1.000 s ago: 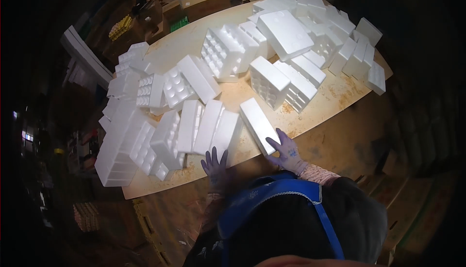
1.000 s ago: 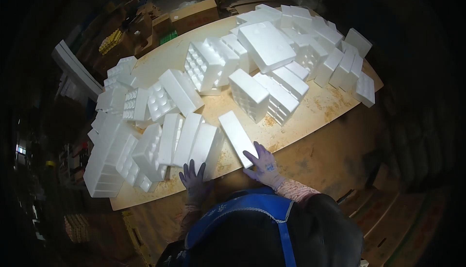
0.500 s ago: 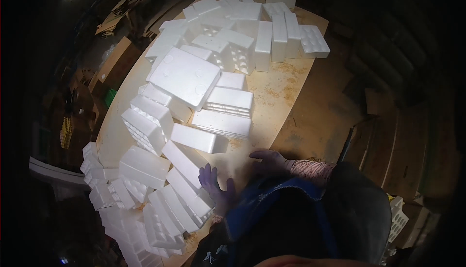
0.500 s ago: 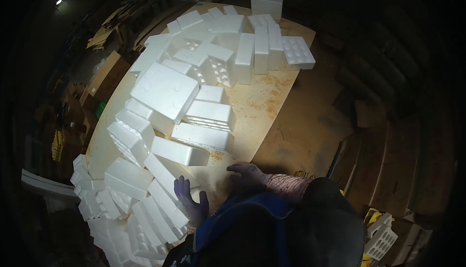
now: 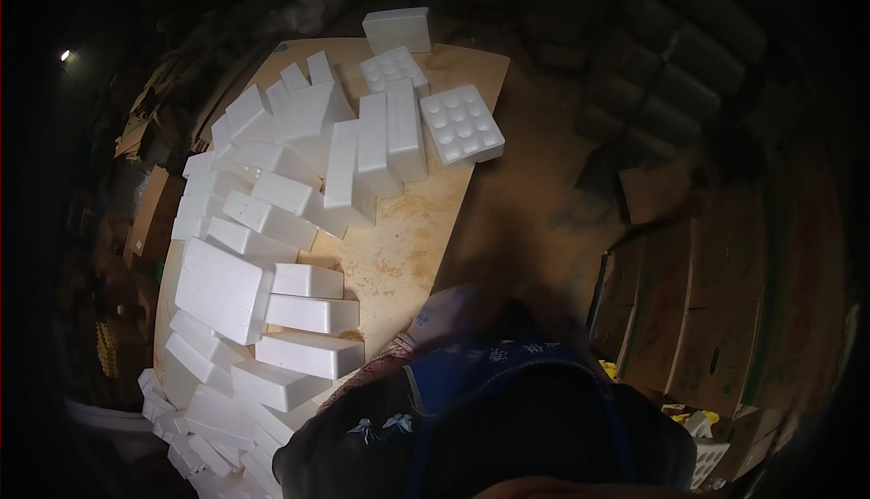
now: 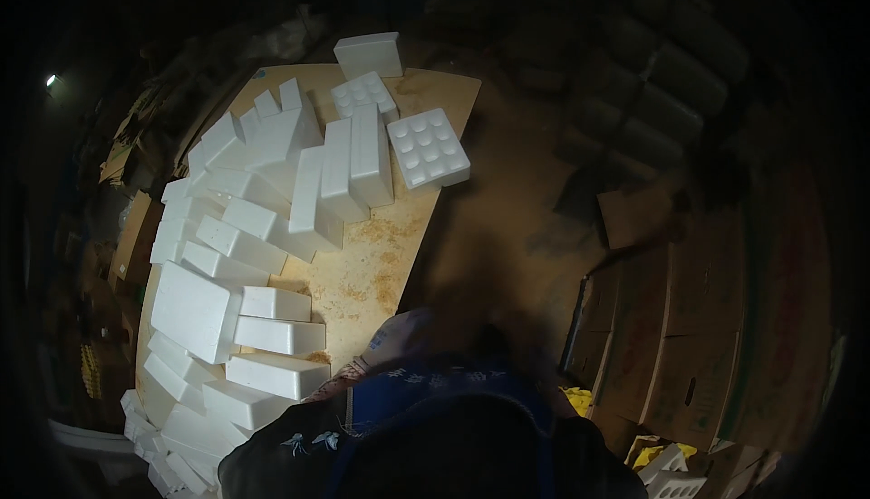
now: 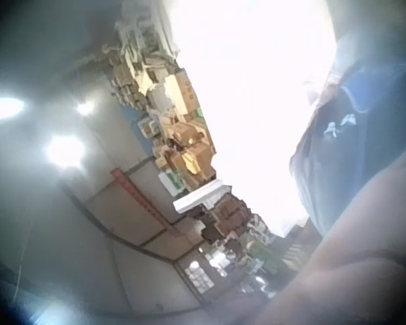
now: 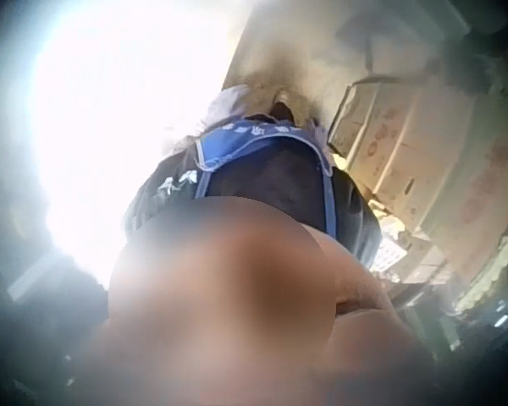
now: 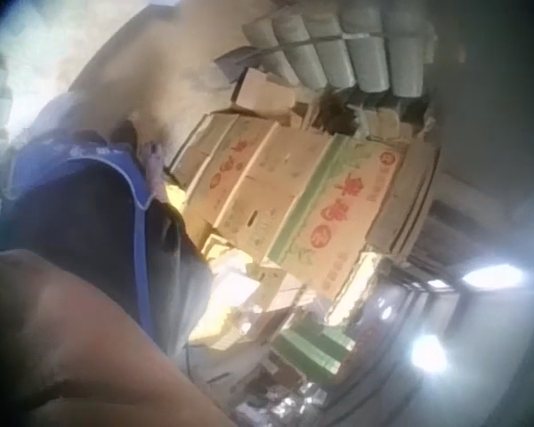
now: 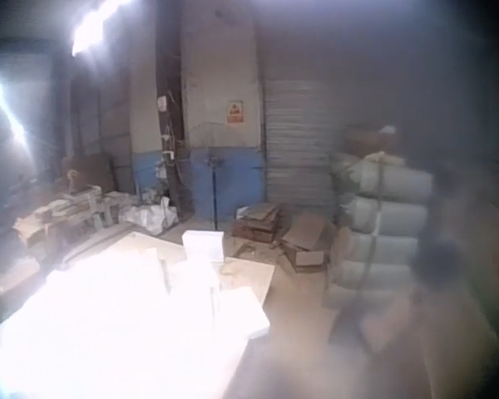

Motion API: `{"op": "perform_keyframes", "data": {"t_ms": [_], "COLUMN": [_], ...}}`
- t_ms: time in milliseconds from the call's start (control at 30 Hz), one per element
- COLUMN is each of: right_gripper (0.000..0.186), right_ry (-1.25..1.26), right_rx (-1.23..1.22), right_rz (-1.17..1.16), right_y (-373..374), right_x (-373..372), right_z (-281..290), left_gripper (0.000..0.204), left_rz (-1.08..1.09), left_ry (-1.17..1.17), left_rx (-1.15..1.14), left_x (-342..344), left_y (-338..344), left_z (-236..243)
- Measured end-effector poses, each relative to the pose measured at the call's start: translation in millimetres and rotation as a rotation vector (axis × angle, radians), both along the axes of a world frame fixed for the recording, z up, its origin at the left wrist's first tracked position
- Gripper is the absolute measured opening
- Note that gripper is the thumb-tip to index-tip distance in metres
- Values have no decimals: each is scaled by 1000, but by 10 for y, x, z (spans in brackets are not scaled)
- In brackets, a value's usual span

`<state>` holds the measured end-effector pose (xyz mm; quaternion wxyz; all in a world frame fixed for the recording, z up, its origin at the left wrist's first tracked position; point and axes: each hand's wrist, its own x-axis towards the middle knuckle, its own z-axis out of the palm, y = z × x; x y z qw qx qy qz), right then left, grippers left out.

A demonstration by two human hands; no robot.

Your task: The person handles a bundle of flexible straps and then organizes and stacks molded styrofoam egg cartons on a wooden table by hand.

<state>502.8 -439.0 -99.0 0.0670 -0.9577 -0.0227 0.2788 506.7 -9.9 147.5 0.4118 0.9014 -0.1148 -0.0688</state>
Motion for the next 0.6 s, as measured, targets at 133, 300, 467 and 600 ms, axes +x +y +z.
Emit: {"op": "perform_keyframes", "data": {"t_ms": [133, 300, 467, 600], "right_gripper": [27, 50, 47, 44], "right_ry": [28, 24, 195, 90], "right_rx": [253, 604, 1250, 1186], "right_rz": [-197, -99, -213, 150], "right_y": [21, 661, 1580, 2083], "right_x": [1369, 3144, 4366, 5205], "right_z": [336, 1125, 1705, 1533], "left_gripper": [53, 61, 72, 91], "left_rz": [0, 158, 482, 524], "left_ry": [-136, -118, -37, -5], "left_rx": [-40, 72, 187, 452], "left_x": [944, 2073, 3014, 3708], "left_y": [-386, -588, -270, 66], "left_z": [-157, 119, -306, -674]}}
